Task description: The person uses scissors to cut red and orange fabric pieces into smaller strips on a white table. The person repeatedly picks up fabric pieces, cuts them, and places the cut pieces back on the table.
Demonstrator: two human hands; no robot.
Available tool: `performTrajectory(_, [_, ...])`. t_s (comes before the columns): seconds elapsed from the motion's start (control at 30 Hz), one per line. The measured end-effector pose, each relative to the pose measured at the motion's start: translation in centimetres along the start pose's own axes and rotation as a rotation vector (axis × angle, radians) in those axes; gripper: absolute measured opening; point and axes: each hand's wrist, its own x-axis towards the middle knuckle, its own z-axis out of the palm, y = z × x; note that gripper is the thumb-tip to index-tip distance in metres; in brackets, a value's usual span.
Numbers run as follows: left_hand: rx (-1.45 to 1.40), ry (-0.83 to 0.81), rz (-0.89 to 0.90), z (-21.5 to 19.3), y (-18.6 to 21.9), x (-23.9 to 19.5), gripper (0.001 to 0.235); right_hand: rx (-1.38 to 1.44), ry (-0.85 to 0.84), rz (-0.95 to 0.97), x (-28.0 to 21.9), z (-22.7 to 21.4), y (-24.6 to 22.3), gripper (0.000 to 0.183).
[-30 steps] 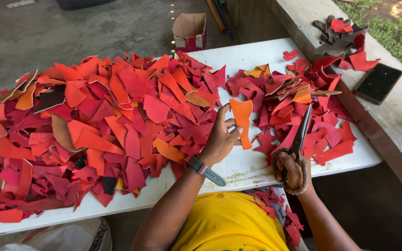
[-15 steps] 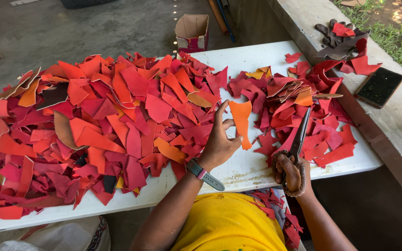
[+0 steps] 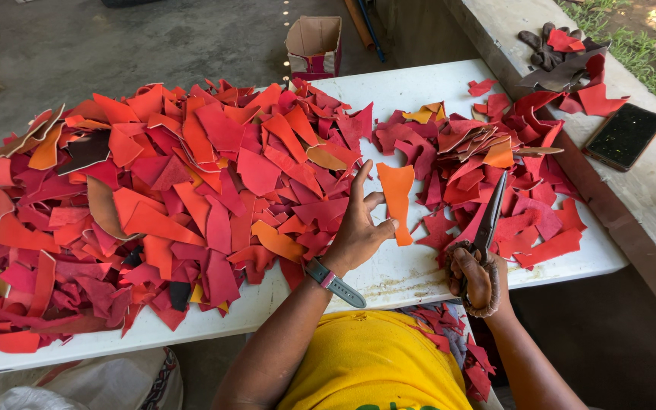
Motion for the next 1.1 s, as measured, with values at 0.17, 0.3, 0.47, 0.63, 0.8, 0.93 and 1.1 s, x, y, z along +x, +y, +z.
performTrajectory(0.17, [0.227, 0.205, 0.194, -5.8, 3.2, 3.4, 0.056, 0.027, -0.003, -0.017, -0.1, 0.3, -0.5, 0.033])
performTrajectory(0.3, [0.608, 0.622, 0.021, -17.2, 10.0, 5.7, 0.043, 0.018, 0.035, 0.019, -0.2, 0.3, -0.5, 0.029])
performTrajectory(0.47, [1.661, 0.580, 0.346, -24.3, 15.2, 2.9, 0.052, -0.001, 0.046, 0.014, -0.4, 0.2, -0.1, 0.034])
performTrajectory(0.63, [1.191, 0.396, 0.540, -15.8, 8.6, 2.9, 0.037, 0.064, 0.026, -0.046, -0.3, -0.1, 0.1, 0.034])
performTrajectory(0.8, [0.987, -0.163, 0.237, -3.1, -3.3, 4.4, 0.045, 0.038, 0.062, -0.068, -0.3, 0.5, -1.0, 0.032])
performTrajectory(0.93, [1.109, -0.218, 0.112, -0.9, -8.4, 6.3, 0.024, 0.095, 0.055, -0.061, -0.6, 0.2, -1.0, 0.031])
performTrajectory(1.1, [1.282, -0.212, -0.071, -1.8, -7.0, 6.2, 0.013, 0.175, -0.034, -0.042, 0.4, -1.4, -0.5, 0.039])
